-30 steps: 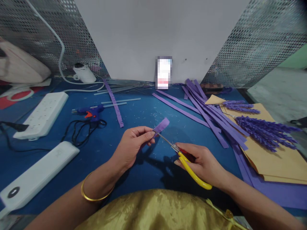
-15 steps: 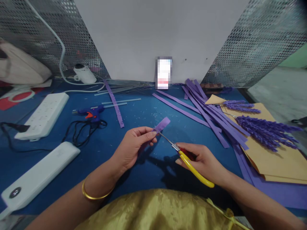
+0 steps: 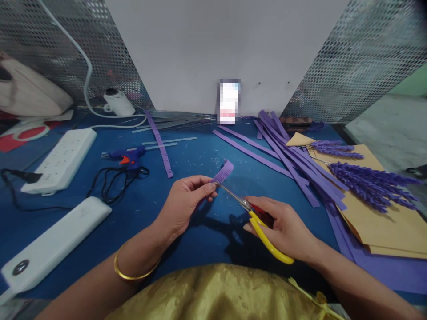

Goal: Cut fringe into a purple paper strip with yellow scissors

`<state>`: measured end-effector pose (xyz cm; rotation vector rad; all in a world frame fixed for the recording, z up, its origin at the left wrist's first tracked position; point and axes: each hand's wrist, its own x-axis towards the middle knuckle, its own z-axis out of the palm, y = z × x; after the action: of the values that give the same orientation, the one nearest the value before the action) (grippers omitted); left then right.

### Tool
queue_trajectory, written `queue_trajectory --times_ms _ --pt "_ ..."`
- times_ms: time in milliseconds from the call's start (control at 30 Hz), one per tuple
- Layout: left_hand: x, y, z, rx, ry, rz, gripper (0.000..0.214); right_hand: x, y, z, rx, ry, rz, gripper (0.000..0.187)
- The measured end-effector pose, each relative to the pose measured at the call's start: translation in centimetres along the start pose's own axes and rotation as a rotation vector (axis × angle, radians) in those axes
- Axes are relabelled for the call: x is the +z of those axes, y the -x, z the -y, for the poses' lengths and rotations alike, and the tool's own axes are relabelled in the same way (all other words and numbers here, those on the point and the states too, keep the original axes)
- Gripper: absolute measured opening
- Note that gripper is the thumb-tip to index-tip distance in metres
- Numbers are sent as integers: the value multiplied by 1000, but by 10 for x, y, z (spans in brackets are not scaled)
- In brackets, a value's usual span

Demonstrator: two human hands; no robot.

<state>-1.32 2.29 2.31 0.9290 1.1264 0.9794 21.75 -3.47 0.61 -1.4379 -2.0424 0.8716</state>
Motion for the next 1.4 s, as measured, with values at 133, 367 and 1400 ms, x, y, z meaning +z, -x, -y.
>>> queue_trajectory --times_ms 133,367,1400 --pt "1 0 1 1 11 -9 14 0 1 0 0 32 -2 40" --pt "1 1 1 38 -14 -25 13 -1 1 3 -5 41 4 40" --pt "-1 1 0 38 -38 3 11 0 0 3 -42 -45 30 30"
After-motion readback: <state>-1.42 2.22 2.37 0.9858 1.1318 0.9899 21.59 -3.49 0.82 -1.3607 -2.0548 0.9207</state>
